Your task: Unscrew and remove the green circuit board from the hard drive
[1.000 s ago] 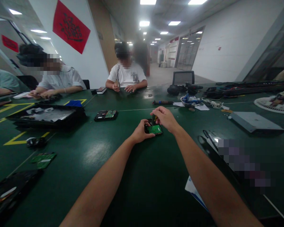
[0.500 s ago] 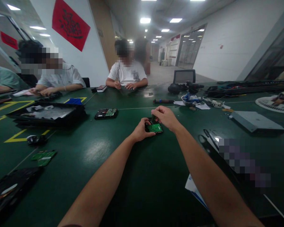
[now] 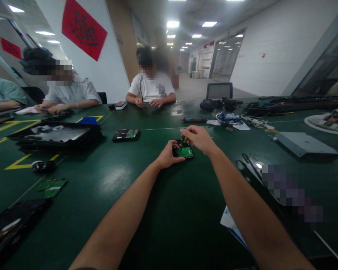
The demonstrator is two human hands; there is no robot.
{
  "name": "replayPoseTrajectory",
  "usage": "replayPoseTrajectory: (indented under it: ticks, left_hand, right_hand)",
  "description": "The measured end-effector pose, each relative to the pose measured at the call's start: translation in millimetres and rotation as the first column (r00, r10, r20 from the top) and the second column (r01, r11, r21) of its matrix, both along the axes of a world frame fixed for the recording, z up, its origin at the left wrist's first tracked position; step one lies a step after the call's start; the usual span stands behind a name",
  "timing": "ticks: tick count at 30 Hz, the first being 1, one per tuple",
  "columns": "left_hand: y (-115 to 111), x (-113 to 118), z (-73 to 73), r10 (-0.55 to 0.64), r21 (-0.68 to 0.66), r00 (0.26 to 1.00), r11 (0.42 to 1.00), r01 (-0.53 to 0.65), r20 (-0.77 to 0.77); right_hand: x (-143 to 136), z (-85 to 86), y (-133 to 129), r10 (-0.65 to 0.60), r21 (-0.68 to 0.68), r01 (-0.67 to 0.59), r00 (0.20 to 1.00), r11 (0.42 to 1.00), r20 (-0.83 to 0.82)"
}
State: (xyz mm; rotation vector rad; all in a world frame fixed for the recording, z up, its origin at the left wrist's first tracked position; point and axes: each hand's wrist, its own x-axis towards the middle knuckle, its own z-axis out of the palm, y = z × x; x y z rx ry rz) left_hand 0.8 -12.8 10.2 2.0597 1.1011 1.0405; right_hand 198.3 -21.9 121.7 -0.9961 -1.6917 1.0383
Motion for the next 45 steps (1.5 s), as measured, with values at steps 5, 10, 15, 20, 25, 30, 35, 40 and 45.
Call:
replayPoseTrajectory:
  ticks: [5,10,15,20,25,30,35,40,45]
  left_hand:
    - [1.3,0.3,-1.0,-0.006,0.001,1.0,1.0,0.006,-0.002]
    - [-0.2,0.3,0.2,0.005,-0.001,1.0,1.0,-0.005,-0.004]
    - [0.4,0.5,-0.5,0.009,0.014,1.0,1.0,-0.009,-0.004]
    - [2.3,0.5,-2.6,0.01,0.01,1.0,1.0,-0.009,-0.012]
    - [1.7,0.1,-1.4,0.005,0.011,1.0,1.0,-0.005,-0.017]
    - [0.6,0.7,0.4,0.006,0.011,1.0,1.0,-0.005,-0.015]
    - [-0.5,1.4,1.0,-0.006,0.003,1.0,1.0,0.006,0.001]
    - [-1.0,1.0,1.3,0.01,-0.015,1.0,1.0,-0.01,-0.011]
    - [0.5,0.1,-0.2,0.007,0.003,1.0,1.0,-0.007,-0.017]
  right_hand:
    - [0.8,-0.9,1.5,-0.079,0.014,0.079,0.996,0.997,0.034]
    - [-3.0,1.5,-2.9,0.053,-0.074,-0.058,0.997,0.996,-0.061]
    - [-3.0,0.4,-2.2,0.062,-0.045,-0.066,0.995,0.997,-0.075]
    - [-1.1,-1.7,3.2,-0.129,0.029,0.129,0.991,0.991,0.019]
    - [-3.6,1.1,-1.3,-0.04,-0.099,0.031,0.995,0.995,-0.092]
    - [-5.1,1.3,-4.5,0.081,-0.091,-0.097,0.983,0.991,-0.162]
    - [-1.4,-1.1,0.3,-0.016,0.03,0.017,0.999,0.999,-0.028]
    - [1.8,0.5,2.2,-0.177,0.061,0.175,0.983,0.983,0.04]
    - [0.9,3.7,-2.4,-0.003,-0.048,0.001,0.999,0.999,-0.041]
